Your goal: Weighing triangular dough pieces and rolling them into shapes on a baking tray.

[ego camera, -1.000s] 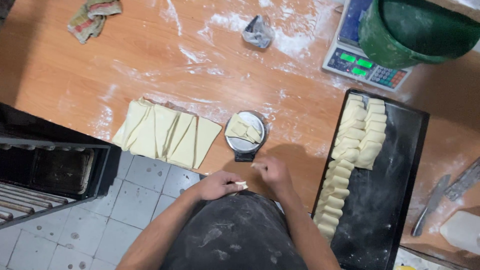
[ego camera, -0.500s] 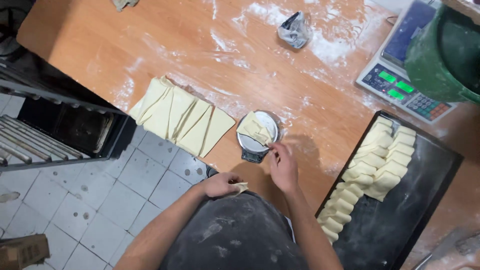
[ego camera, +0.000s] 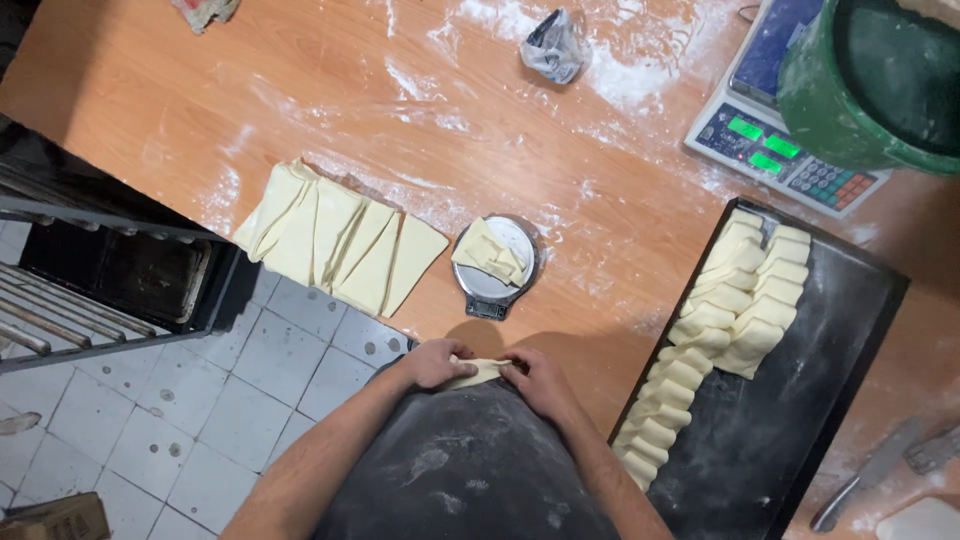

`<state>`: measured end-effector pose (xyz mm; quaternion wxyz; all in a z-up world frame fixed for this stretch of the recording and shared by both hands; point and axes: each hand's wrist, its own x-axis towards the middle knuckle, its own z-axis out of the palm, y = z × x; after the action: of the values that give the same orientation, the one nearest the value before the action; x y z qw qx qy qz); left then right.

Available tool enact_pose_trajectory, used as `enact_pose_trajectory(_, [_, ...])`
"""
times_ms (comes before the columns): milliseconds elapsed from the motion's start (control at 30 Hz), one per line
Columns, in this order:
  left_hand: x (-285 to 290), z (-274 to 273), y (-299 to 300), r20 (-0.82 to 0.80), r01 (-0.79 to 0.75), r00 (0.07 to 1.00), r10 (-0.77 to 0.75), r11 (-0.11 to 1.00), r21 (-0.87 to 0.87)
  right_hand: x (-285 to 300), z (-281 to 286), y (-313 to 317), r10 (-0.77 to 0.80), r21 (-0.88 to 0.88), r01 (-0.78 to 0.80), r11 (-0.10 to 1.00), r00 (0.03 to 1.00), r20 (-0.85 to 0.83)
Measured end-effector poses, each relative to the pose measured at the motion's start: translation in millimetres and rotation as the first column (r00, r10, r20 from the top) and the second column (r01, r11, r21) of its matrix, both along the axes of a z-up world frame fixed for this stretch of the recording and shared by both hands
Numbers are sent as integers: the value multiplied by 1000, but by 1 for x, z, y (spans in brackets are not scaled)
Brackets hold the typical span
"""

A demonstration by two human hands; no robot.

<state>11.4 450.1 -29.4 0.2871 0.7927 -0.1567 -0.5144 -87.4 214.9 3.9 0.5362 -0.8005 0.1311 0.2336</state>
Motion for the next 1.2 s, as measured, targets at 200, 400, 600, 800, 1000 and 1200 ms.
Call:
enact_pose_trajectory(200, [0, 20, -9, 73, 5, 997, -11, 997, 74, 6, 16, -5, 21, 13, -21, 1000, 999, -41])
enact_pose_trajectory(400, [13, 51, -29, 137, -83, 988, 68, 991, 105, 17, 12, -7, 39, -74, -38, 996, 999, 13])
enact_pose_trajectory(600, [18, 49, -20, 396, -106, 917, 46, 986, 131, 25, -21, -23, 101, -257, -53, 965, 979, 178])
enact_pose_trajectory(800, [19, 54, -18, 423, -129, 902, 89, 989, 66, 54, 9, -27, -9, -334, 84, 939, 976, 220])
enact_pose_trajectory(1000, [31, 54, -23, 656, -124, 738, 159, 987, -99, 102, 38, -8, 57, -412, 175, 894, 868, 493])
enact_pose_trajectory(1200, [82, 76, -47, 749, -5, 645, 151, 981, -194, 96, 30, -26, -22, -263, 170, 950, 875, 484])
